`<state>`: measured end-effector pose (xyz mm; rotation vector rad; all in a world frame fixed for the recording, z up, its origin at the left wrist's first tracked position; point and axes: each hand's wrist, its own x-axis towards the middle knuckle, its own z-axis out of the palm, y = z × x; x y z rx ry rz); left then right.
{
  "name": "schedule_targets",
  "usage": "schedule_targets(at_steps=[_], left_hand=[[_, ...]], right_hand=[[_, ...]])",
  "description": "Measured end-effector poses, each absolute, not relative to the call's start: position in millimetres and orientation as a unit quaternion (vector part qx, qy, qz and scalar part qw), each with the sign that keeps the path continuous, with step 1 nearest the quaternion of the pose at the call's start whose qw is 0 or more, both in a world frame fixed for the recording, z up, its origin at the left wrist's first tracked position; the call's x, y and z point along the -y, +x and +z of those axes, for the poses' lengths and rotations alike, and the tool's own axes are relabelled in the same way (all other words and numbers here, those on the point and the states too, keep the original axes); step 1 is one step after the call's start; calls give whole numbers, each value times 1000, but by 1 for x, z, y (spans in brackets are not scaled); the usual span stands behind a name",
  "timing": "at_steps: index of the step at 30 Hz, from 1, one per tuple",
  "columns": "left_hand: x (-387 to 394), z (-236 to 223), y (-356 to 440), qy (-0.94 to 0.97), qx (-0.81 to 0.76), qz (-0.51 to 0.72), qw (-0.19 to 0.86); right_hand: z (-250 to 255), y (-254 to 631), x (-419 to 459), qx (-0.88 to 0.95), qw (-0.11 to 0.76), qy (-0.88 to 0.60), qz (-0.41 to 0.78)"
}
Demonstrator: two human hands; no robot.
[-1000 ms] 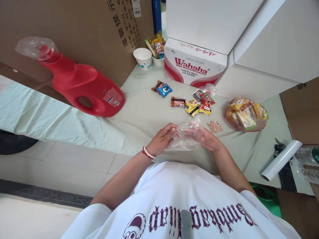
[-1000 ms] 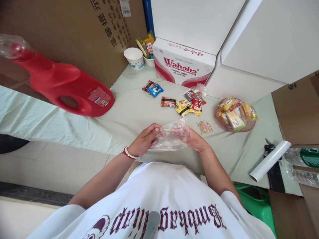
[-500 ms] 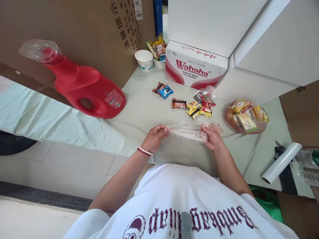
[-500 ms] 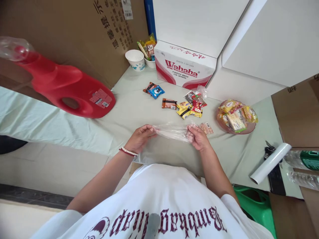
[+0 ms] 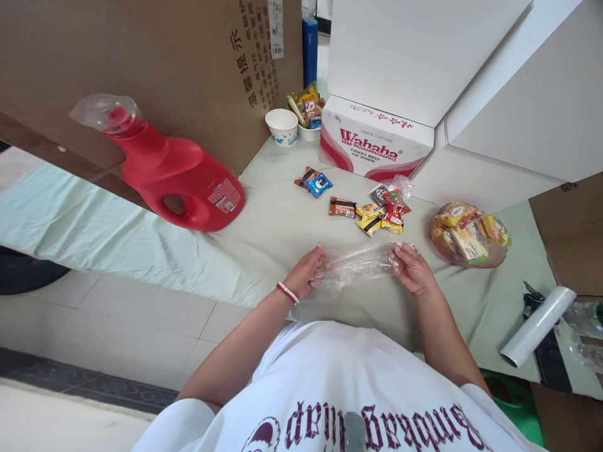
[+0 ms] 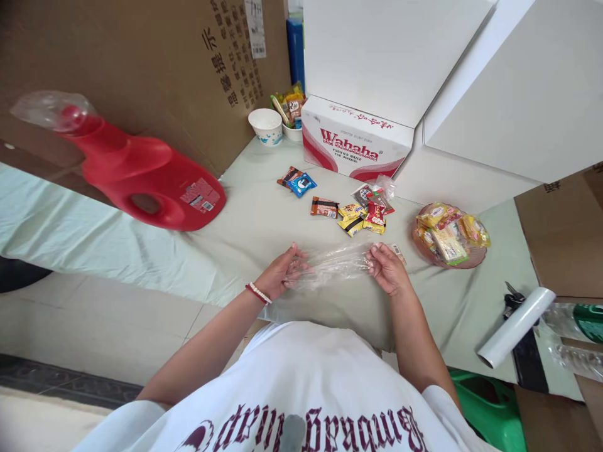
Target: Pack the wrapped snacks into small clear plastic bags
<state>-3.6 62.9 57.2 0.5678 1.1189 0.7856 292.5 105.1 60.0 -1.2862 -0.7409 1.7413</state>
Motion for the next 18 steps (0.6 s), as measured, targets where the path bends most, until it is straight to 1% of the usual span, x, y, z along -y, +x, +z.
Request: schedule_targets(at_steps=[3,4,6,8,10,12,15,18], left_hand=[[-59,53,-6,324,-501,274,755],[-59,51,-6,341,-502,265,750],[-58,47,-7,348,-506,301,730],[-58,45,-5,329,-498,376,709],[-59,45,-1,308,-479,430,700],[-60,45,4,300,-471,456,692],[-60,45,6,319,-494,456,668],[-61,47,-3,358,-520,390,671]], right_hand=[[42,288,-108,294,400,-543,677],[38,288,-108,298,400,-547,672],[36,287,-105,306,407,-548,663],[38,285,-97,315,407,-522,680],[42,280,-87,336,383,-477,716],[44,274,-77,355,347,-457,738],[44,273,-71,356,318,-501,722],[45,286,-73,344,318,-525,711]])
